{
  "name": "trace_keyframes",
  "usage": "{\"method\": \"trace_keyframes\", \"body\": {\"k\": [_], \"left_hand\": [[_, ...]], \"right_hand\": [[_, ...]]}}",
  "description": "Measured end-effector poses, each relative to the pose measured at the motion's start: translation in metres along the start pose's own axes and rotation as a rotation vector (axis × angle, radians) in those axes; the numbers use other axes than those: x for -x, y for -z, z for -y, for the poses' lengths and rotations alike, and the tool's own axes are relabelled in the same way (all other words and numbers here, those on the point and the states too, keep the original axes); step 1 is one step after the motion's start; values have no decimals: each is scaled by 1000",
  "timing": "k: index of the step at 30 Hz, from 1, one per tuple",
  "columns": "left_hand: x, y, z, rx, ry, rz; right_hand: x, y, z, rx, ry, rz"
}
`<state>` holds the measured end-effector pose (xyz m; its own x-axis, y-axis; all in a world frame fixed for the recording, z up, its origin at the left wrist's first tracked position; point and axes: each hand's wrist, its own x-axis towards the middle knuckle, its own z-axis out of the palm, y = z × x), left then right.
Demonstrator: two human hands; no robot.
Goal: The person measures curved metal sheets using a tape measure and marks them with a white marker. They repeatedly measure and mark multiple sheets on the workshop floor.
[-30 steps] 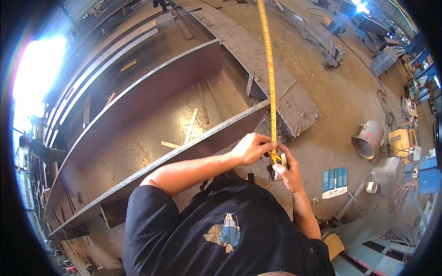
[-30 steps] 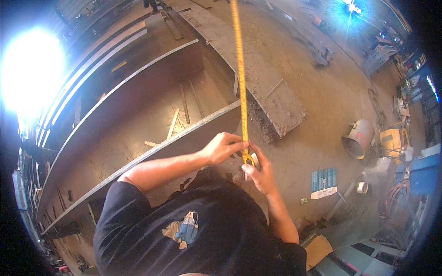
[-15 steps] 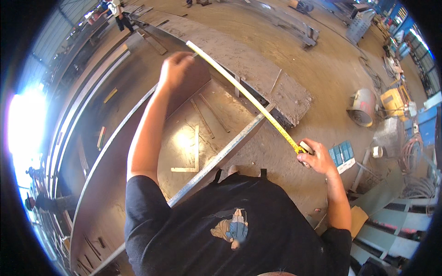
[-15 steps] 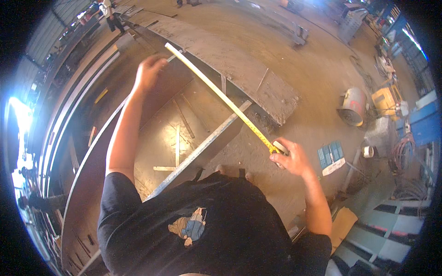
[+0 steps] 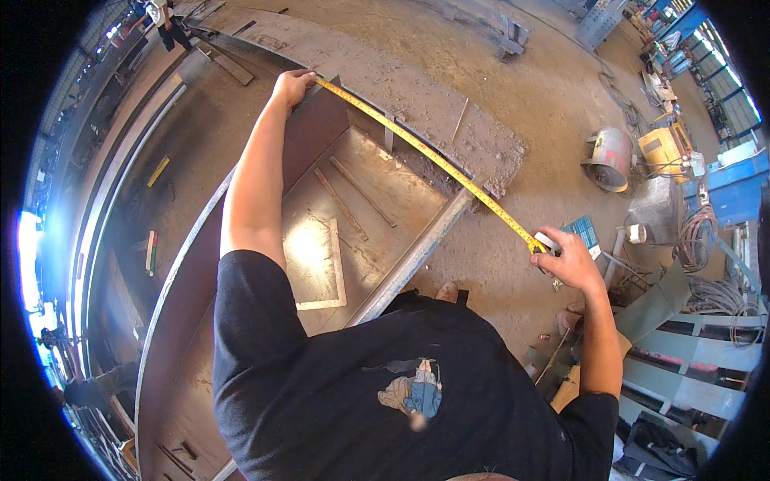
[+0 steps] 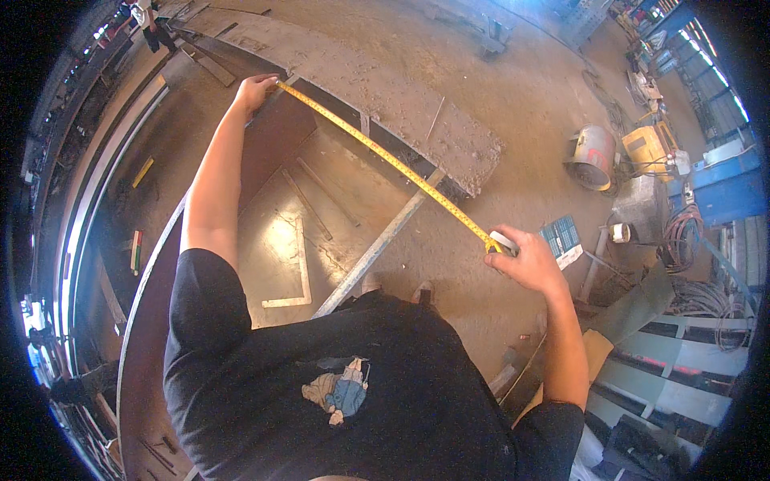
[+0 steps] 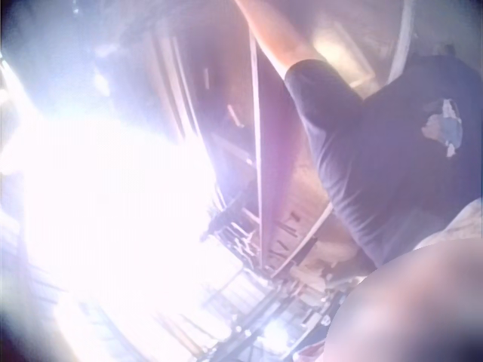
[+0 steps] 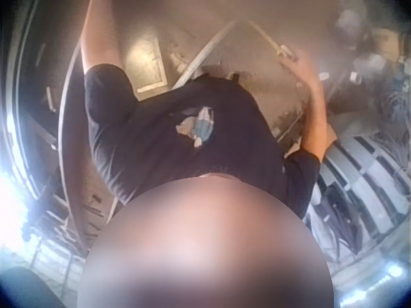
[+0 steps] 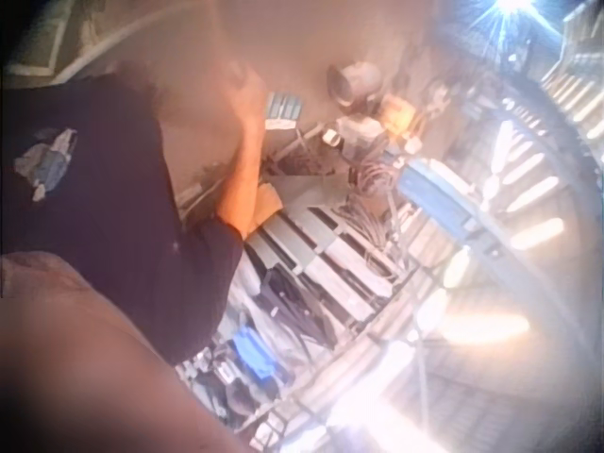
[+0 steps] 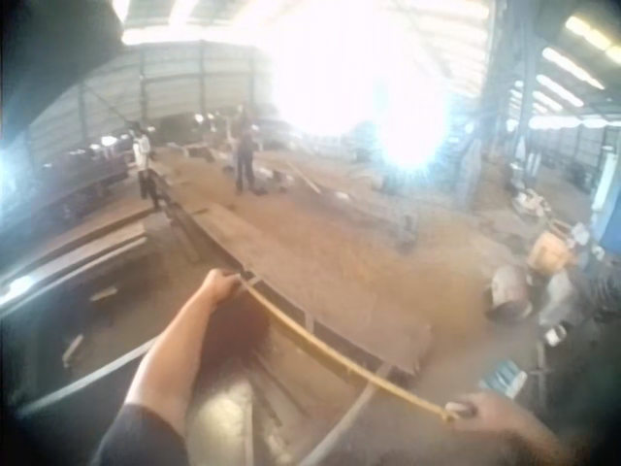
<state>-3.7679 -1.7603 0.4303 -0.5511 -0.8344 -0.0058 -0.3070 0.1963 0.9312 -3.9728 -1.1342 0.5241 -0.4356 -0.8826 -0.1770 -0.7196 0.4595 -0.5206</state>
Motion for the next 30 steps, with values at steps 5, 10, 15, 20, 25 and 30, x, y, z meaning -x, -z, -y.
{"method": "trace_keyframes", "body": {"k": [5, 10, 15, 20, 25, 30], "left_hand": [[-9, 1, 10, -57, -23, -20], [-10, -2, 13, 62, 11, 15], [1, 3, 5, 109, 27, -7], [6, -6, -2, 213, 34, -20], [9, 2, -5, 196, -22, -2], [8, -3, 2, 141, -11, 1]], "right_hand": [[-7, 4, 3, 40, -75, 49], [-6, 5, 2, 80, -30, 15], [-7, 8, 2, 111, 7, 4], [-3, 8, 1, 133, 40, -44], [-2, 6, -1, 150, 36, -44], [-2, 1, -4, 168, 42, -56]]}}
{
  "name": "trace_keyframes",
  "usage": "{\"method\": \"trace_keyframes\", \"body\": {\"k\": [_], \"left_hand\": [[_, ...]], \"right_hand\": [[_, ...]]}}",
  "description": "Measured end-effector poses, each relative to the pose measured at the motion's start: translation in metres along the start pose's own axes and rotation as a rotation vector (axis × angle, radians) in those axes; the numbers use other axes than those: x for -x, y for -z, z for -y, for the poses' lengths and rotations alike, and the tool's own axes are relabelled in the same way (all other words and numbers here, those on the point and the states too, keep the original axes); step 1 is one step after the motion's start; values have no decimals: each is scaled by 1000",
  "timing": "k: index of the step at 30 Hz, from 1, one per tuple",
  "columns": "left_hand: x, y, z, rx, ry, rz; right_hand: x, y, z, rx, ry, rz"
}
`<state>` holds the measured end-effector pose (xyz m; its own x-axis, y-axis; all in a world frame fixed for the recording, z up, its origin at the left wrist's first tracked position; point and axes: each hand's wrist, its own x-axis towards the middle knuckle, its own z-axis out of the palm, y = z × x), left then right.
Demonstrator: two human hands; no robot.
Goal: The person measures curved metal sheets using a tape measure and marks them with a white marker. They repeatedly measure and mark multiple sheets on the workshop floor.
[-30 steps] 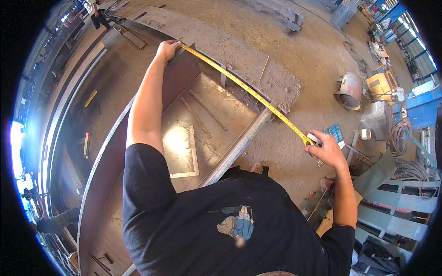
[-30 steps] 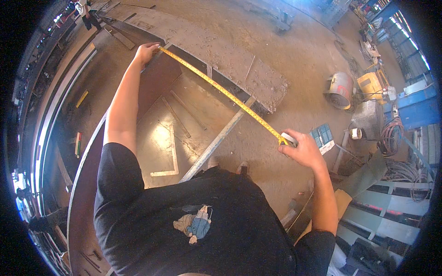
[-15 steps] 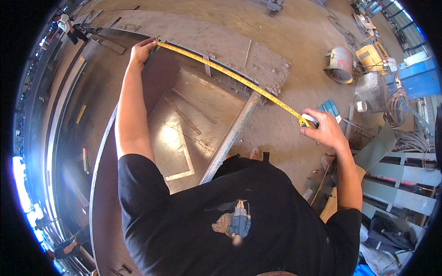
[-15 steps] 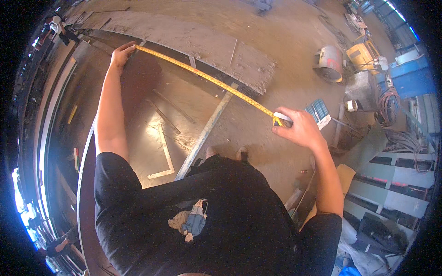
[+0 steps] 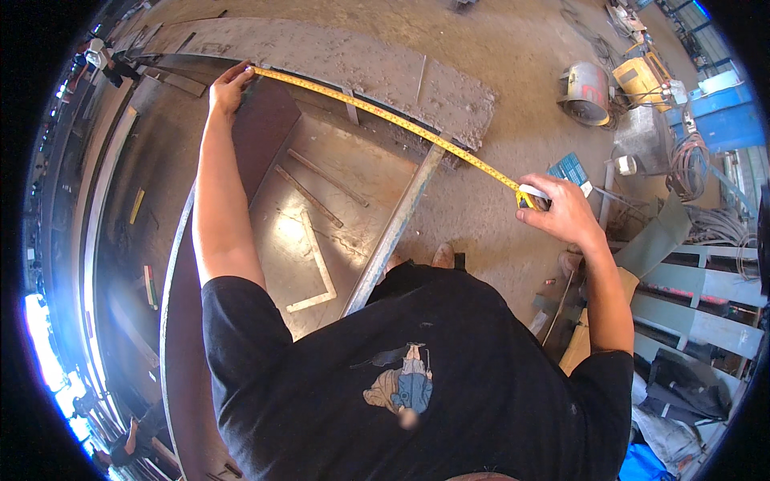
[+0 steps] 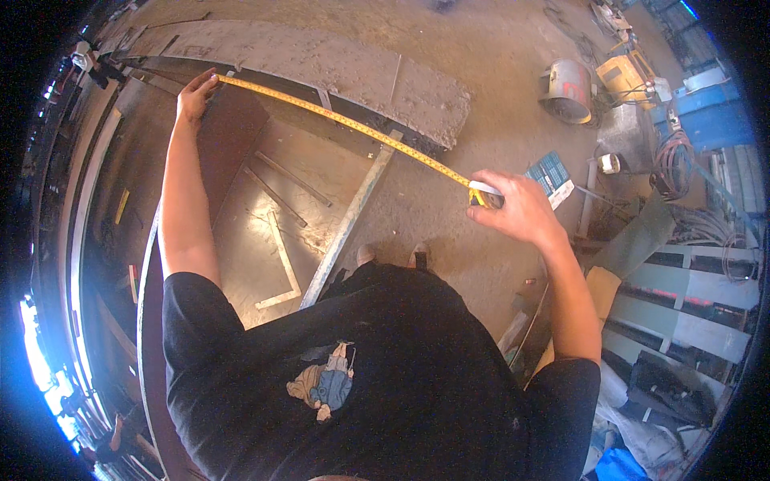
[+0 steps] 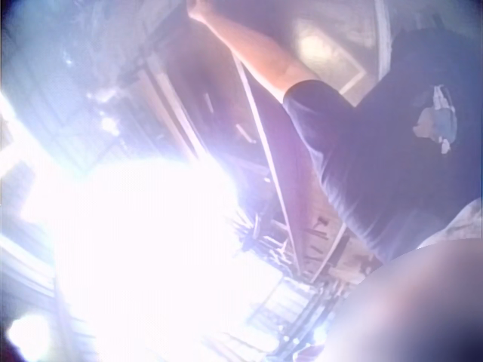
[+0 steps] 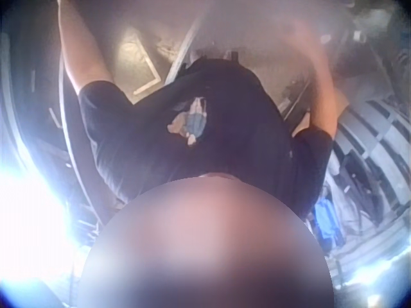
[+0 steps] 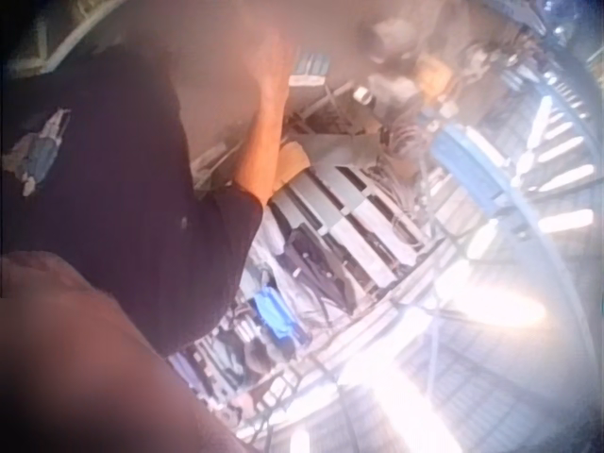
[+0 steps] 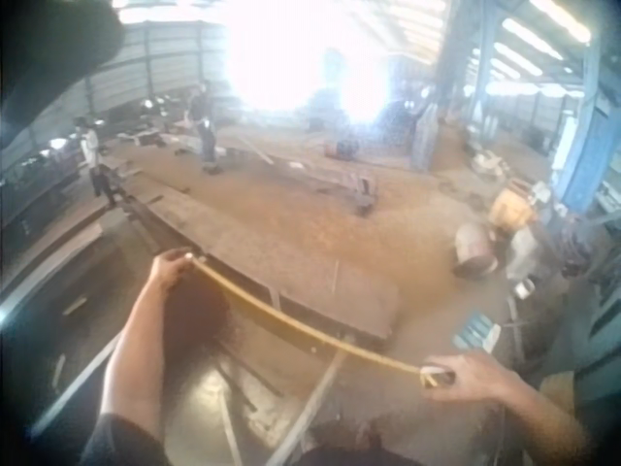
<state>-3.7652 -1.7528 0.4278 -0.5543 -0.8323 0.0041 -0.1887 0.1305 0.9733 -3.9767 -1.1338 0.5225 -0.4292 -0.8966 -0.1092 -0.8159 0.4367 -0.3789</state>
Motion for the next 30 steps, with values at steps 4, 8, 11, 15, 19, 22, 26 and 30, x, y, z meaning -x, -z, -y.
{"method": "trace_keyframes", "body": {"k": [4, 8, 11, 15, 19, 22, 26, 30], "left_hand": [[-6, 4, 6, 67, 7, 18], [-2, -2, 2, 49, 2, 11], [-1, -3, 1, 30, -41, -12], [-3, 0, 1, 12, -7, 14], [-6, 7, 5, 37, -1, 26], [-3, 5, 4, 65, 4, 26], [9, -11, -14, 38, -11, -25], [0, -2, -1, 126, -1, 0]], "right_hand": [[-1, 1, 0, 16, 21, -23], [1, 1, 2, 14, 7, -16], [2, -2, -1, 33, 22, -39], [0, 1, 3, 47, 1, -15], [-1, -1, 3, 49, 5, -19], [-1, 0, 7, 49, -12, -7], [0, 4, 6, 61, -22, 3], [-2, 7, 9, 43, -32, 32]]}}
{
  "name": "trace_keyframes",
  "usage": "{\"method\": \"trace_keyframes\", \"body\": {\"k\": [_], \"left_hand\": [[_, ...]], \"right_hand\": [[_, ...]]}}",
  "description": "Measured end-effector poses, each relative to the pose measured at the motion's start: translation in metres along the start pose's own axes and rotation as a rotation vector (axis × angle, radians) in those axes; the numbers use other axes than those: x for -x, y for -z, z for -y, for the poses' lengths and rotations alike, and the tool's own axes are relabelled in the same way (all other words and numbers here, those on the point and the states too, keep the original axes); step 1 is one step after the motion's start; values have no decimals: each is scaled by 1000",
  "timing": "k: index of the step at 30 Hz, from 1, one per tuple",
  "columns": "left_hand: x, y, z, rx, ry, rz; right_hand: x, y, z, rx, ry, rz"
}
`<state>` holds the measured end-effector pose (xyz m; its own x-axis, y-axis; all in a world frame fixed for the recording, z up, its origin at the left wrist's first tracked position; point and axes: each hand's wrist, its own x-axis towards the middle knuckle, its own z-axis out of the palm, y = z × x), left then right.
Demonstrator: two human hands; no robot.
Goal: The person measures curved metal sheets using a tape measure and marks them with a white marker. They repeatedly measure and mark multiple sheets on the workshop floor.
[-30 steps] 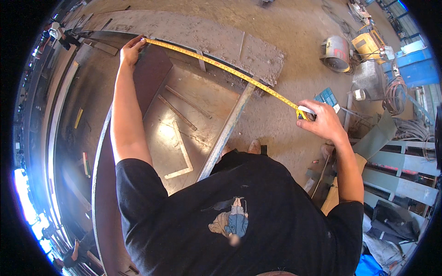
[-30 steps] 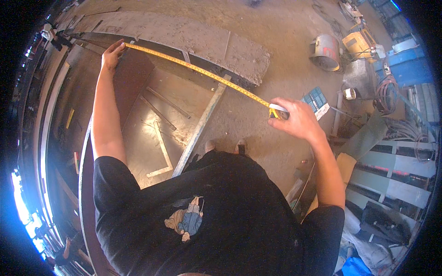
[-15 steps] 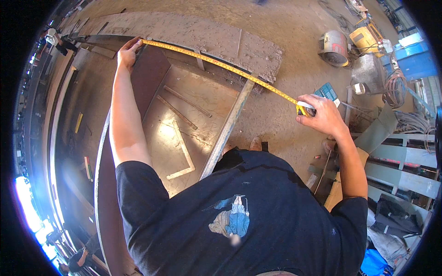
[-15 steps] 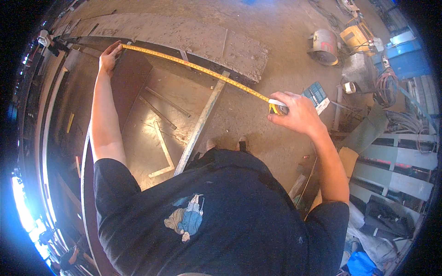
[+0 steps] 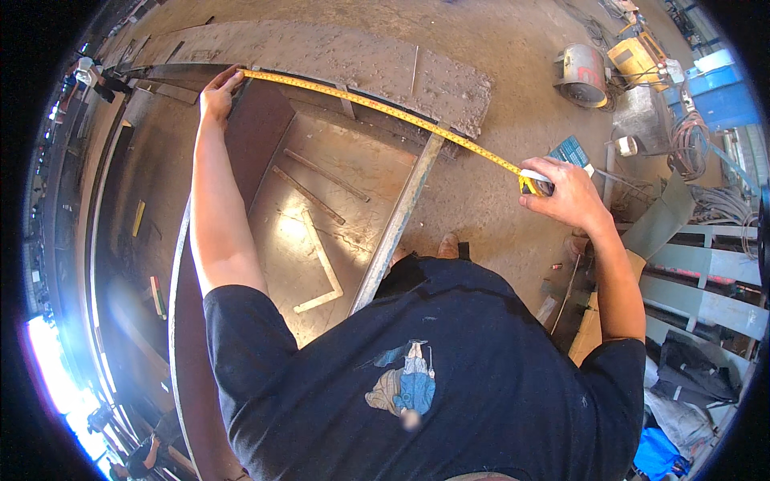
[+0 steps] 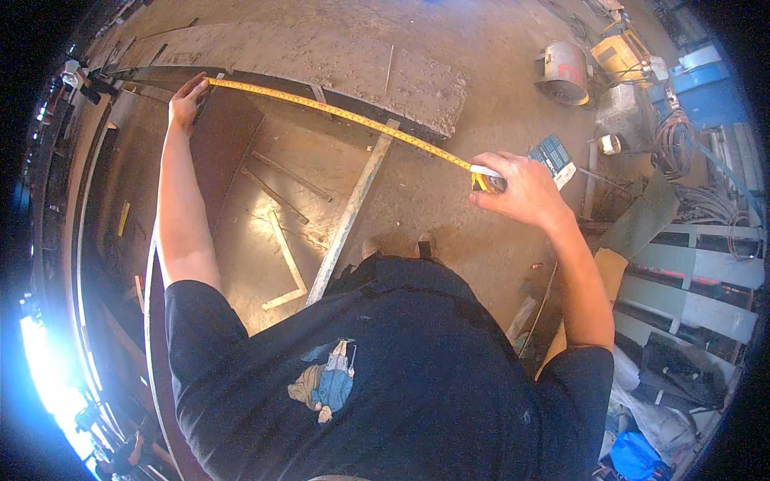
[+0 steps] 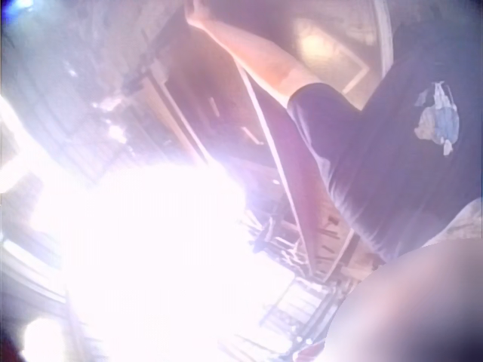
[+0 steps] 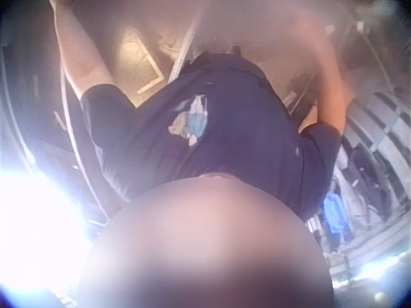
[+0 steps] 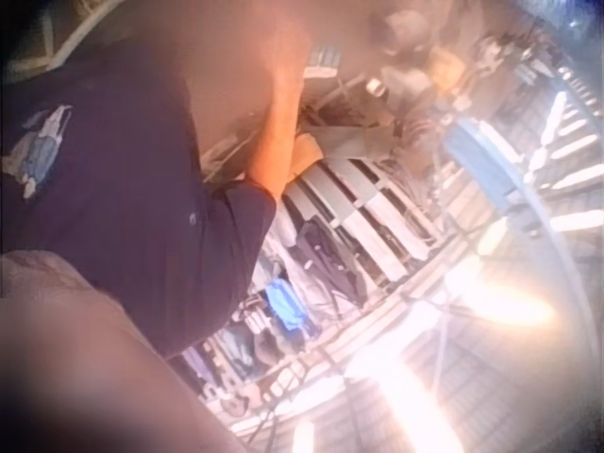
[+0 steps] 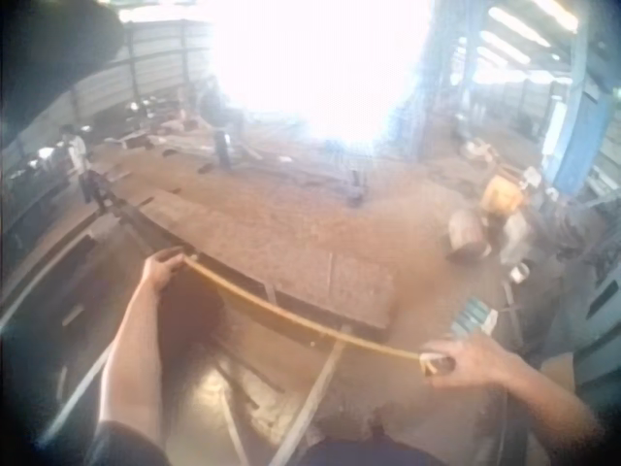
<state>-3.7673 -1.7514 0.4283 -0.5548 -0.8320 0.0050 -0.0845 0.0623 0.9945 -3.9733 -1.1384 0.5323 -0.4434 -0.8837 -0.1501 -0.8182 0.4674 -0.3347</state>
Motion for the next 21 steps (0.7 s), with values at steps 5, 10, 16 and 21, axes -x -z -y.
{"method": "trace_keyframes", "body": {"k": [5, 10, 16, 21], "left_hand": [[-9, 8, 11, -4, 2, 48], [-18, 17, 16, -71, -41, 42], [-6, 5, 6, -57, 28, 22], [-2, 5, 2, -33, 44, 27]], "right_hand": [[-2, 1, -1, 13, -7, -1], [-3, -3, -6, 29, 52, -56], [-3, 0, -4, 24, 12, -20], [-3, 0, -6, 15, 23, -21]]}}
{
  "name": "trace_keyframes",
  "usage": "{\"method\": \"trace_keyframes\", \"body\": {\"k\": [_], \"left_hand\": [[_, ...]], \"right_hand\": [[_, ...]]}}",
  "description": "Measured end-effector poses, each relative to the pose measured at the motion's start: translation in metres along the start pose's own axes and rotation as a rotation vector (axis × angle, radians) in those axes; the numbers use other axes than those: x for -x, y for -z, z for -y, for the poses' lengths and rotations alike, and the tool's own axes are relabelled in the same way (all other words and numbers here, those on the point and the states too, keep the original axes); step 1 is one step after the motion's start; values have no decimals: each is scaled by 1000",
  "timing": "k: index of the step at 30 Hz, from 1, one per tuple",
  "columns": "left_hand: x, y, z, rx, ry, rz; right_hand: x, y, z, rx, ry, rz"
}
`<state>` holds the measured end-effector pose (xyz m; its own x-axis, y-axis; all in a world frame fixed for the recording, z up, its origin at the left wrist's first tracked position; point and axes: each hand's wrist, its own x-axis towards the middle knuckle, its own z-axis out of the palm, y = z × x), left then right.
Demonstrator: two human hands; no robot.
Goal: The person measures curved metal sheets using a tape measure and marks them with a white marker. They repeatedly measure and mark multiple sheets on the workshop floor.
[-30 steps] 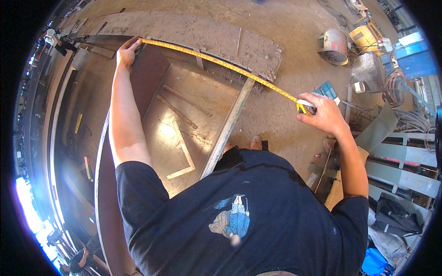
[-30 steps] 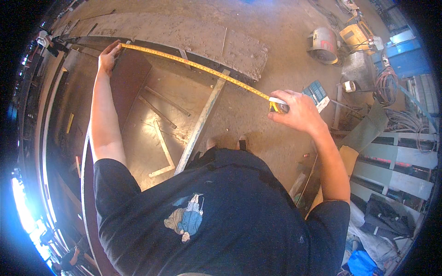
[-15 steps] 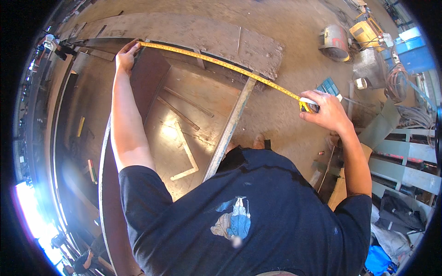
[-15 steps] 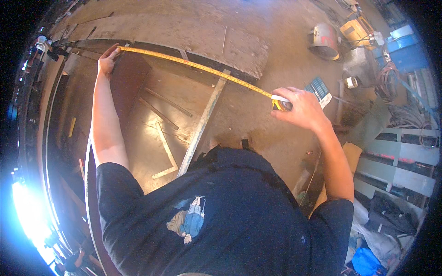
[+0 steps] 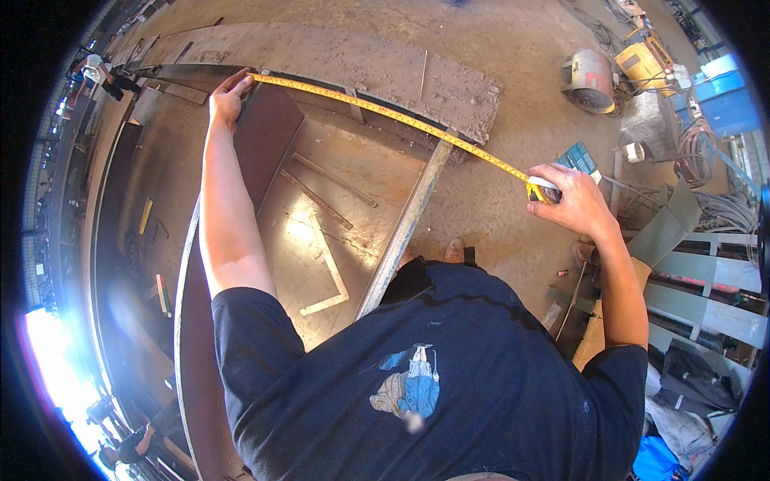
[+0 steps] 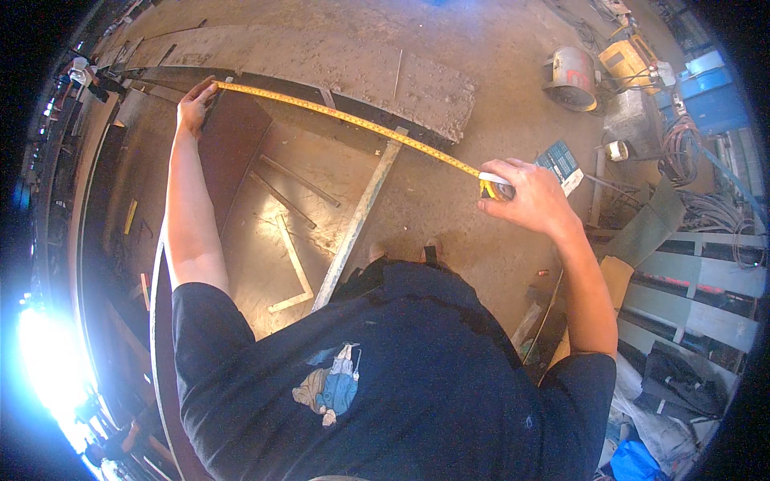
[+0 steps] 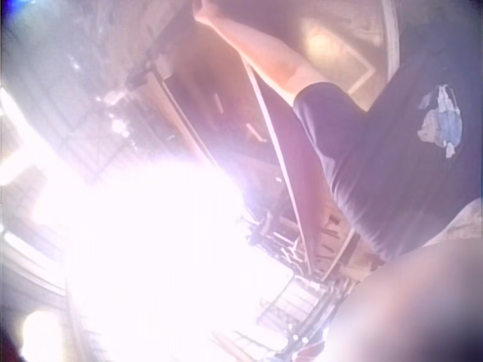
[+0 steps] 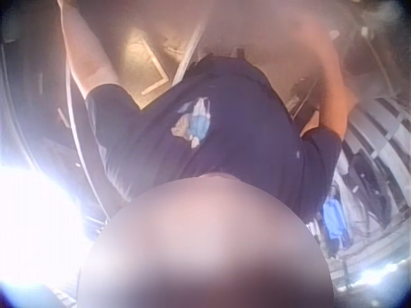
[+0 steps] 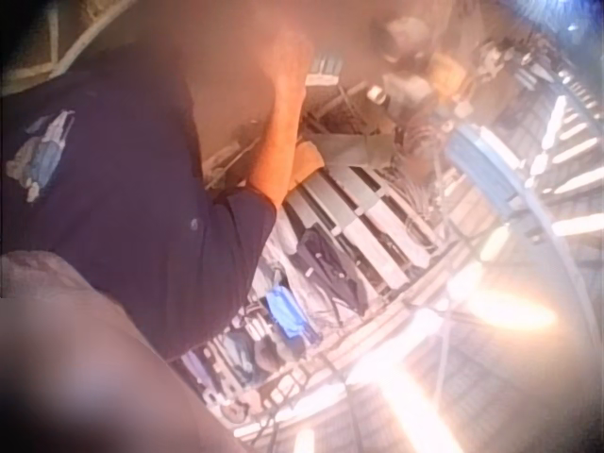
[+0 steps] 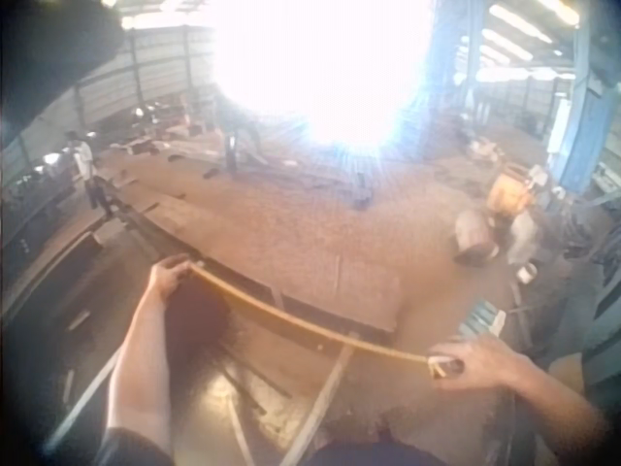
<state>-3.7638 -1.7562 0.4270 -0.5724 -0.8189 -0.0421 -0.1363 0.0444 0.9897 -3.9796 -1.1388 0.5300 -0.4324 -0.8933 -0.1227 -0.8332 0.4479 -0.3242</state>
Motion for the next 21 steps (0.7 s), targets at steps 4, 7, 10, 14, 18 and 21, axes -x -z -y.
{"method": "trace_keyframes", "body": {"k": [4, 7, 10, 14, 18, 21], "left_hand": [[1, -8, -1, 4, 4, -15], [-1, 3, 3, 22, -29, -29], [0, -2, 1, -14, -36, -42], [-2, -5, 0, 13, -34, -25], [-4, -1, 2, -4, -4, -4], [-7, 1, 3, 2, -49, -7]], "right_hand": [[2, 0, -4, 3, 18, -31], [-1, 1, 0, 3, 10, -10], [-2, 1, -2, -9, -9, 23], [0, -1, -7, -33, 15, 15], [-1, -3, -7, -33, 15, 26], [0, -4, -7, -25, 29, 18]]}}
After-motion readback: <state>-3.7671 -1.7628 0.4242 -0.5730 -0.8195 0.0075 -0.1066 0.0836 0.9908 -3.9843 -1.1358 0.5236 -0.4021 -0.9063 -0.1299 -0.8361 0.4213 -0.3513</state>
